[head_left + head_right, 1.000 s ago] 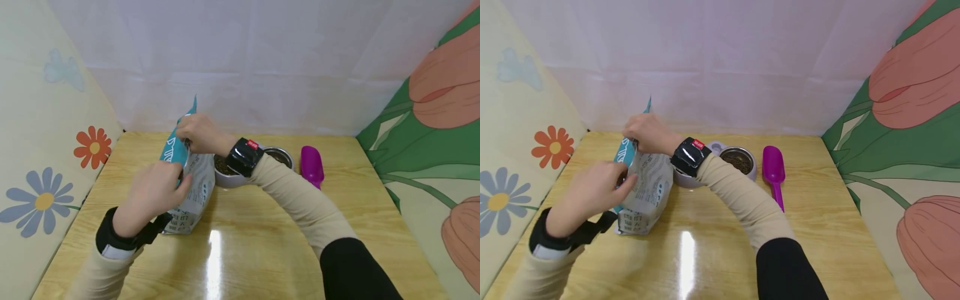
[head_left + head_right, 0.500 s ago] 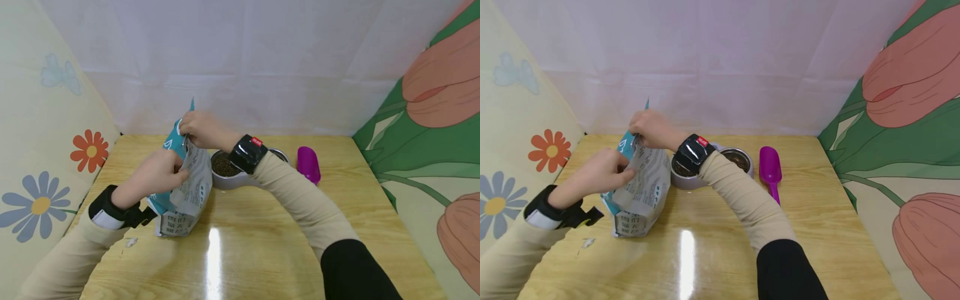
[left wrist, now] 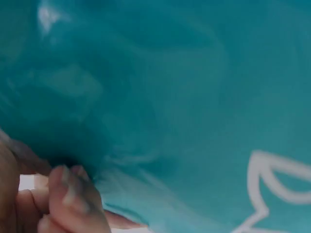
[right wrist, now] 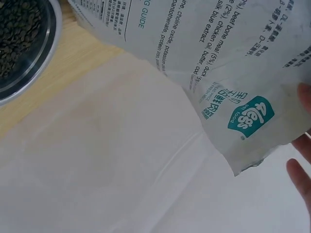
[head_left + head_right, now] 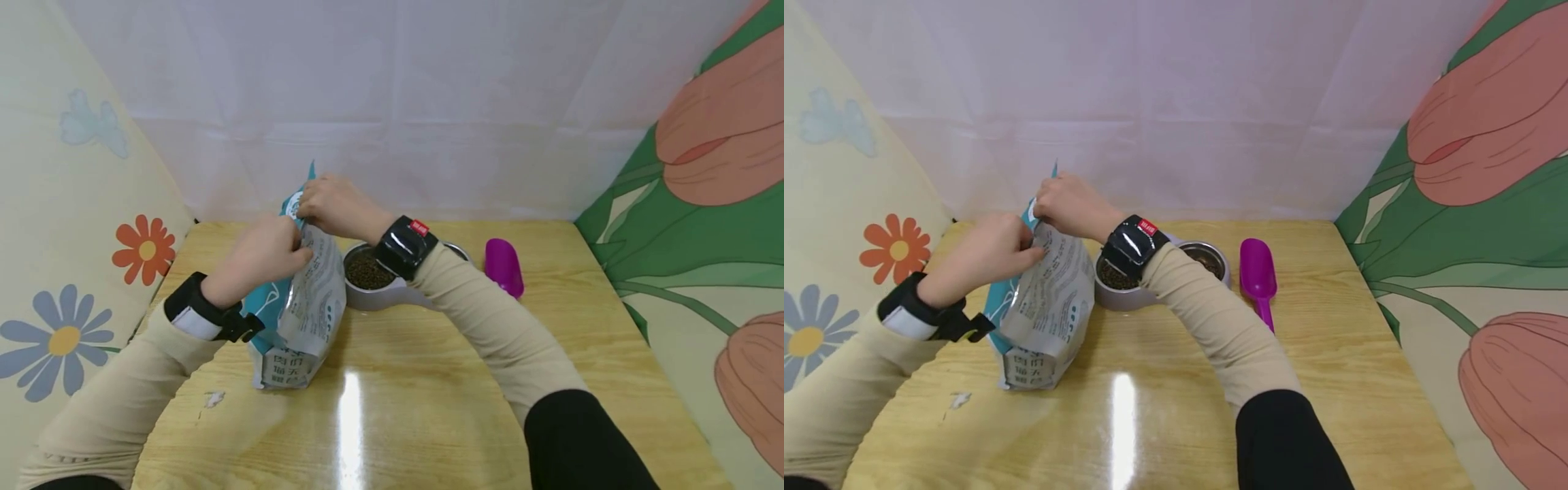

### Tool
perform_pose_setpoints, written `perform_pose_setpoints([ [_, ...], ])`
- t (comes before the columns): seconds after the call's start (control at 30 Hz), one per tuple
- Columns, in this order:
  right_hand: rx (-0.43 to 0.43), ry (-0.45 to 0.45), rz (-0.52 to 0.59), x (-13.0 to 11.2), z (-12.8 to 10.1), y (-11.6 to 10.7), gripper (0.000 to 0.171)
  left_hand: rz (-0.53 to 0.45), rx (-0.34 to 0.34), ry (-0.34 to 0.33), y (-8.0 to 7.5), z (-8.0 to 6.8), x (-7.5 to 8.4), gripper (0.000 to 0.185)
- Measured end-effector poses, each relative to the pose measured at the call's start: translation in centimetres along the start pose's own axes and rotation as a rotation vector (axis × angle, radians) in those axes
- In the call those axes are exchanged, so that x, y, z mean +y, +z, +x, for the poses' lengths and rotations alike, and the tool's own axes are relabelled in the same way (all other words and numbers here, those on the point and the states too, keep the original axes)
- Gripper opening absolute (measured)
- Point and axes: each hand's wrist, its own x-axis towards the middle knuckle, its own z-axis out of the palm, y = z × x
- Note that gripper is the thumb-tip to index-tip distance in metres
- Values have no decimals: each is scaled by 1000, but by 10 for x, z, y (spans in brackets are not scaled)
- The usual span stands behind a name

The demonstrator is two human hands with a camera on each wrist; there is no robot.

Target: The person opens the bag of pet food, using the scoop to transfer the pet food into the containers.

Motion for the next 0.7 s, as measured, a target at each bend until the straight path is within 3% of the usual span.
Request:
perform_pose_setpoints([
  [0.1,12,-5,-33,-1,0,0,17,-39,18,32,2,0,-3,42],
  [0.2,28,-21,-62,-2,-1,0,18,-54,-3,19,1,1,-5,44],
  [0.37,60,-48,-72,-3,-2,3,17,53,-63,-80,-3,5,-1,42],
  [0.47,57,-49,-10,0,-2,2,14,111,-71,-94,-5,6,3,38],
  [0.6,4,-5,3,9,-1,-1,15,120,-59,-41,-3,5,5,38],
  [0.7,-34,28,-88,17,1,1,15,101,-48,-2,1,5,4,39],
])
